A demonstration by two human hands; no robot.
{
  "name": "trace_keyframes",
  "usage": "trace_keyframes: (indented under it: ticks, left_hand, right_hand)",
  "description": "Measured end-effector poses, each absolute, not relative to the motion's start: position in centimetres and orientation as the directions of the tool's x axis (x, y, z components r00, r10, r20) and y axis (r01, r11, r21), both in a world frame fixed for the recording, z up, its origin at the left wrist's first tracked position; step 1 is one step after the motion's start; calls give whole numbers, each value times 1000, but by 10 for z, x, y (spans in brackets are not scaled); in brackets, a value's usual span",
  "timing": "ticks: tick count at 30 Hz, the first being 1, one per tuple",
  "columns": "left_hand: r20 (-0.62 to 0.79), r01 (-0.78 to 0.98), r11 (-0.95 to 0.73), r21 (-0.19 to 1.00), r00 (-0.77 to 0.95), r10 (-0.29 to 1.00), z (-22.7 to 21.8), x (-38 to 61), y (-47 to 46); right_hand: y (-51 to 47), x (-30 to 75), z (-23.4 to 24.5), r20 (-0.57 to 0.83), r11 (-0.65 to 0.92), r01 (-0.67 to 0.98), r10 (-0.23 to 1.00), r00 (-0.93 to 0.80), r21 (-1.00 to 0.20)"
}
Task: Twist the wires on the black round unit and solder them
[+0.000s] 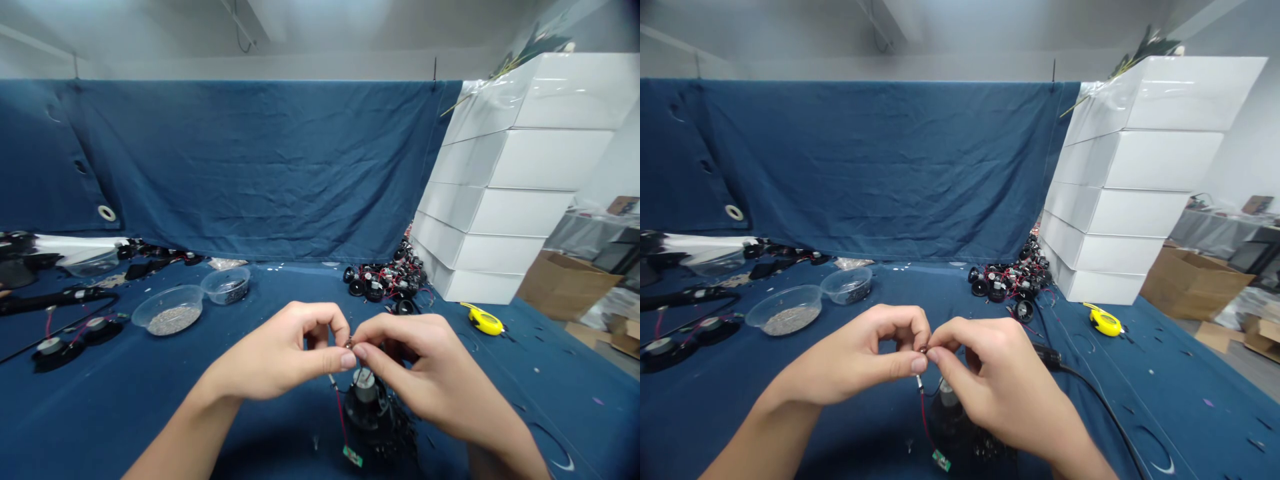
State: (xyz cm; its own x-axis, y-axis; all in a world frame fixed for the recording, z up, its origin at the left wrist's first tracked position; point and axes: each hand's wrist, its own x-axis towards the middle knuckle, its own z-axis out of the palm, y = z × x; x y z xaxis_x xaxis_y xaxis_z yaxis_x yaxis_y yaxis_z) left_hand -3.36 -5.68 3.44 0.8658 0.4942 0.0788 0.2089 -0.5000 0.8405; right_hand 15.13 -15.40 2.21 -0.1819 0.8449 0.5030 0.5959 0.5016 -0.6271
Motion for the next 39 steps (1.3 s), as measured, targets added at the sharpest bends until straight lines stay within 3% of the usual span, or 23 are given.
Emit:
trace_keyframes:
  ticks: [15, 27, 39]
  left_hand:
    - [128, 199, -539, 818, 851, 509, 35, -34, -57]
    - [171, 235, -641, 731, 845, 506, 35, -29, -63]
    - [186, 234, -670, 704, 850, 493, 35, -27, -66]
  right_hand:
    - [-155, 152, 21, 505, 484, 623, 848, -160, -615]
    - [-155, 166, 27, 363, 412, 719, 902, -235, -559]
    - [-155, 169, 26, 325, 392, 744, 913, -245, -540]
